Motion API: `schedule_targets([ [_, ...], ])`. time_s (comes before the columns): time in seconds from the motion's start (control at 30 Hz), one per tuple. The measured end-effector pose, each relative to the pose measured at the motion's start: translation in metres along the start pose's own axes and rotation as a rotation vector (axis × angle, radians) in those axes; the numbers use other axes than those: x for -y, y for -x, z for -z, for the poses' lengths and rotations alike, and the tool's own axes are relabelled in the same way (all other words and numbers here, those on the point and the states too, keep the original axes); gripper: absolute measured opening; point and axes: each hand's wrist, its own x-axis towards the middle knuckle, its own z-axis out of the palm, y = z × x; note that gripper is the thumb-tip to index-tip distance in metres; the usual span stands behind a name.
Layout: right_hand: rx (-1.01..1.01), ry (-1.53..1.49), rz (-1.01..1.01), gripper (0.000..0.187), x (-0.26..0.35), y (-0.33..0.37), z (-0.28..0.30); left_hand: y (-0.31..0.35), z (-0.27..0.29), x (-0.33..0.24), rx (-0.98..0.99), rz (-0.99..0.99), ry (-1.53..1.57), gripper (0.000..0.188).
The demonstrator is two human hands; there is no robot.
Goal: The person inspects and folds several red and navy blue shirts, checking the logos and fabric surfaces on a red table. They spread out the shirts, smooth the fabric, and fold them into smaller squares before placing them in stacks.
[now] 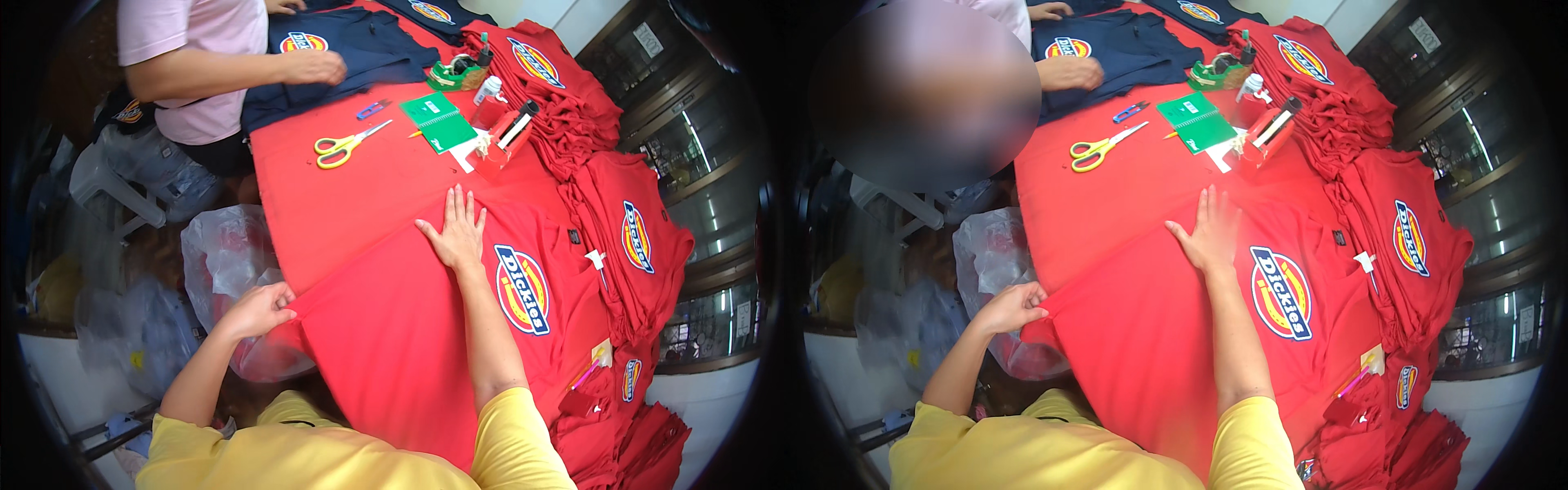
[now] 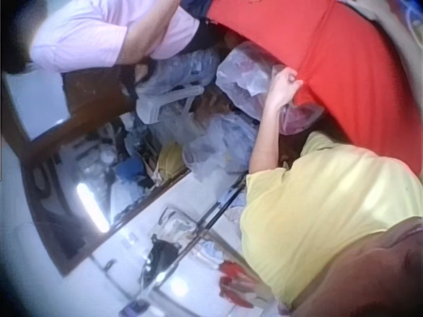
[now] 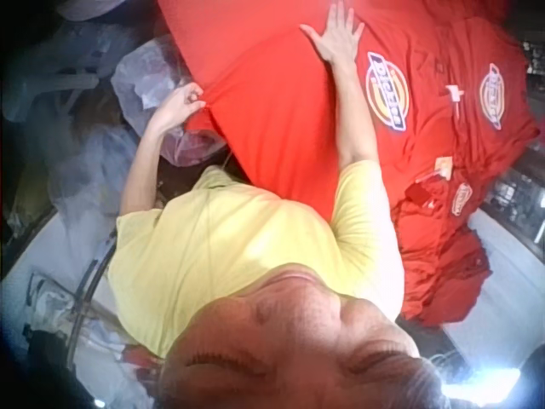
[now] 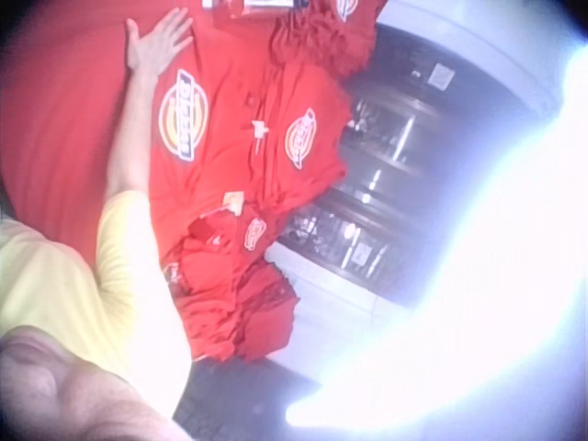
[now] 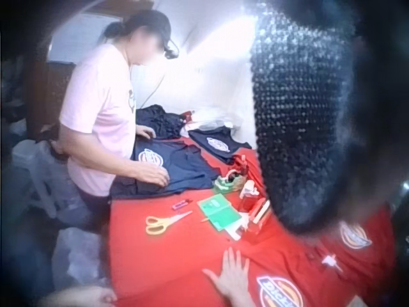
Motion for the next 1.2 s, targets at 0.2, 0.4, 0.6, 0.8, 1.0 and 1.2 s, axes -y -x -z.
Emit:
schedule_targets([
  [0.2,-0.065,-0.012,0.023,0.087,0.001,0.002,0.003,0.0,-0.023,0.037,-0.397,0.093,0.177,0.018],
  [0.4,-0.297,-0.241,0.476,0.046,0.061,0.071,0.009,0.01,-0.061,-0.016,-0.659,-0.64,-0.253,0.023],
  [0.6,0.005,-0.14,0.755,0.058,0.074,0.113,0.009,-0.013,-0.093,-0.025,-0.501,-0.567,-0.472,0.052],
  [0.8,-0.007,-0.051,0.407,0.064,-0.012,0.023,0.005,-0.006,-0.083,-0.034,-0.412,-0.468,-0.531,0.059],
  [1.0,-0.186,-0.077,0.311,0.056,-0.037,-0.004,-0.01,-0.026,-0.08,-0.047,-0.489,-0.445,-0.429,0.044],
  [1.2,-0.352,-0.342,0.421,0.032,-0.037,0.002,-0.006,-0.113,-0.08,-0.1,-0.537,-0.409,-0.322,0.018],
])
